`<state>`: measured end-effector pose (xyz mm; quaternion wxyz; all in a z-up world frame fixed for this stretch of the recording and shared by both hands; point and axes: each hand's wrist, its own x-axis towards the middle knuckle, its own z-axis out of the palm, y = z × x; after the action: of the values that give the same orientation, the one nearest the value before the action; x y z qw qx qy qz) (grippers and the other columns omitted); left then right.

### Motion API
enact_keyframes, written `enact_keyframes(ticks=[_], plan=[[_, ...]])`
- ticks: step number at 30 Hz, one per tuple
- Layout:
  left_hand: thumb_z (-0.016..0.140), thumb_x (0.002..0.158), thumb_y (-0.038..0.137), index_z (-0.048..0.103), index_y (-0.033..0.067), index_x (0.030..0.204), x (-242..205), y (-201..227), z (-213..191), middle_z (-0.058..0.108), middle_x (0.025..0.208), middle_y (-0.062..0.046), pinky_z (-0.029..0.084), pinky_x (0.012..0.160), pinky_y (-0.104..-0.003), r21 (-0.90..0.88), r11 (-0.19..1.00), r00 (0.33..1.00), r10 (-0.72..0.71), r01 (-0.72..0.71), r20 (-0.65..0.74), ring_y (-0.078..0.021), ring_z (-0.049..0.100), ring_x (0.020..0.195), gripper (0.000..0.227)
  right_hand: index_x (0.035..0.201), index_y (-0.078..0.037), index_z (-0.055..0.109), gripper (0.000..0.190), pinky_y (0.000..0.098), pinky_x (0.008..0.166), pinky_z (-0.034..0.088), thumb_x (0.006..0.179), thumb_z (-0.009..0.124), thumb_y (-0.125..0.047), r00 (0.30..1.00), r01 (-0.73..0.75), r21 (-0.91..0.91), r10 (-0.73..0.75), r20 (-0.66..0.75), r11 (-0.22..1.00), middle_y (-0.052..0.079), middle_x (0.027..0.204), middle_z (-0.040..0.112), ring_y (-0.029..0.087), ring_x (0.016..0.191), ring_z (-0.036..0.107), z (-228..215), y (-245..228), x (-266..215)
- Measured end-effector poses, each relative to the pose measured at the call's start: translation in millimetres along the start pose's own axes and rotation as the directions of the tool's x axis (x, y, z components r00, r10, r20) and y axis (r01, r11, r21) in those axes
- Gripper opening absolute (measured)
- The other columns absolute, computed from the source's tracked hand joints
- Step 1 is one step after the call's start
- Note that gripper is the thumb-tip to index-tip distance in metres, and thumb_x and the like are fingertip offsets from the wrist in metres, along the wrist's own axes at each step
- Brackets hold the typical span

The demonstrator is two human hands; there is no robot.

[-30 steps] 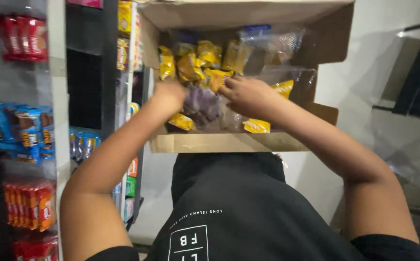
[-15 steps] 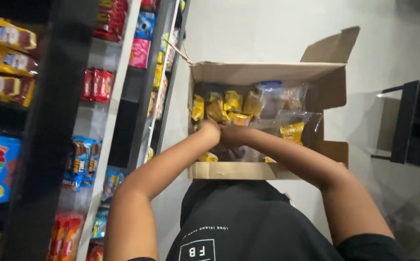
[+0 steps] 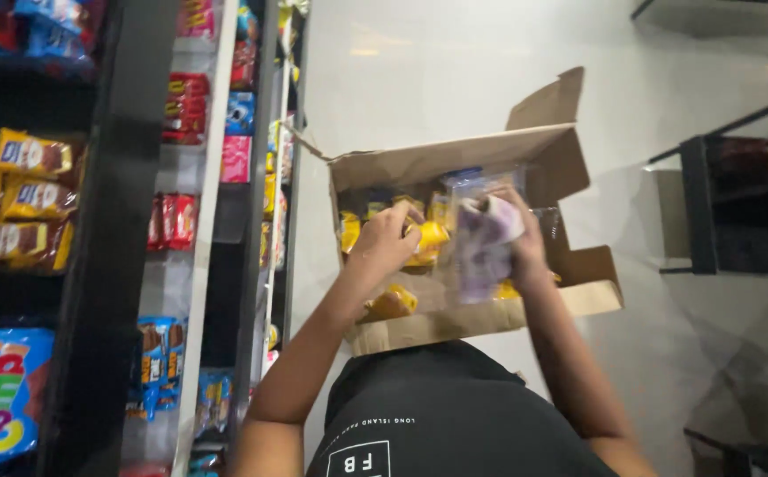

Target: Wiping individual snack packages with a cloth and placing them onto grocery store shelves.

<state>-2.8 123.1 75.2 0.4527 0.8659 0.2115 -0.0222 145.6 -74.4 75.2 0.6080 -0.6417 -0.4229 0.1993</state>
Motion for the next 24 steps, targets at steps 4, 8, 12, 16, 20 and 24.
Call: enact_keyframes(ticks=[4, 8, 12, 16, 20, 24], plan=[[0.058, 0.091, 0.022, 0.064, 0.0146, 0.117, -9.3, 39.5, 7.5, 0.074, 0.097, -0.019, 0.056, 0.086, -0.051, -0.043, 0.988, 0.987, 0.146, -0.149, -0.072, -0.0406, 0.071, 0.102, 0.028, 0.145, -0.008, 0.041, 0.095, 0.0505, 0.118, 0.027, 0.064, 0.089, -0.019, 0.993, 0.105, -0.200, -0.090, 0.082, 0.974, 0.019, 0.142, 0.044, 0.039, 0.138, 0.039, 30.7, -4.0, -18.7], [0.059, 0.090, 0.024, 0.059, 0.0066, 0.125, -12.7, 53.7, 2.8, 0.073, 0.103, -0.026, 0.054, 0.089, -0.057, 0.024, 0.968, 0.968, 0.252, -0.252, -0.004, -0.0455, 0.069, 0.106, 0.040, 0.153, -0.012, 0.038, 0.108, 0.0482, 0.113, 0.039, 0.063, 0.097, -0.018, 1.000, -0.001, -0.146, 0.003, 0.014, 0.989, 0.015, 0.139, 0.056, 0.032, 0.132, 0.053, 30.6, 34.8, -39.6], [0.068, 0.087, 0.033, 0.066, 0.0183, 0.111, -7.5, 45.8, -1.1, 0.074, 0.090, -0.015, 0.055, 0.086, -0.047, -0.060, 0.932, 0.934, 0.356, -0.357, -0.024, -0.0372, 0.071, 0.098, 0.028, 0.146, -0.009, 0.048, 0.094, 0.0418, 0.105, 0.045, 0.066, 0.096, -0.017, 0.998, 0.031, -0.058, -0.034, -0.047, 0.998, 0.014, 0.135, 0.062, 0.023, 0.120, 0.059, 23.5, 7.3, -40.7], [0.082, 0.078, 0.046, 0.062, 0.0198, 0.124, -7.1, 40.9, 2.3, 0.062, 0.104, -0.015, 0.049, 0.097, -0.053, -0.066, 0.856, 0.858, 0.510, -0.513, -0.052, -0.0441, 0.063, 0.105, 0.056, 0.136, -0.005, 0.056, 0.073, 0.0457, 0.101, 0.046, 0.074, 0.089, -0.027, 0.999, 0.034, -0.016, -0.034, 0.000, 0.999, 0.019, 0.131, 0.064, 0.030, 0.114, 0.062, -5.3, 20.8, -48.0], [0.069, 0.094, 0.028, 0.044, 0.0168, 0.151, -6.5, 23.6, 28.7, 0.056, 0.138, -0.026, 0.038, 0.112, -0.060, -0.392, 0.823, 0.856, 0.496, -0.410, 0.147, -0.0528, 0.046, 0.133, 0.063, 0.126, 0.002, 0.060, 0.065, 0.0473, 0.098, 0.046, 0.082, 0.080, -0.042, 0.994, 0.065, 0.027, -0.067, 0.087, 0.998, 0.023, 0.124, 0.064, 0.032, 0.113, 0.061, -6.9, -12.4, -39.4], [0.064, 0.091, 0.016, 0.042, 0.0143, 0.152, -8.1, 23.2, 46.0, 0.053, 0.144, -0.025, 0.036, 0.115, -0.055, -0.436, 0.820, 0.902, 0.429, -0.371, 0.039, -0.0457, 0.046, 0.138, 0.065, 0.121, -0.003, 0.065, 0.056, 0.0461, 0.110, 0.036, 0.081, 0.083, -0.038, 0.979, 0.201, -0.131, -0.197, 0.040, 0.971, 0.018, 0.126, 0.060, 0.036, 0.126, 0.052, -1.3, -16.7, -24.8]])
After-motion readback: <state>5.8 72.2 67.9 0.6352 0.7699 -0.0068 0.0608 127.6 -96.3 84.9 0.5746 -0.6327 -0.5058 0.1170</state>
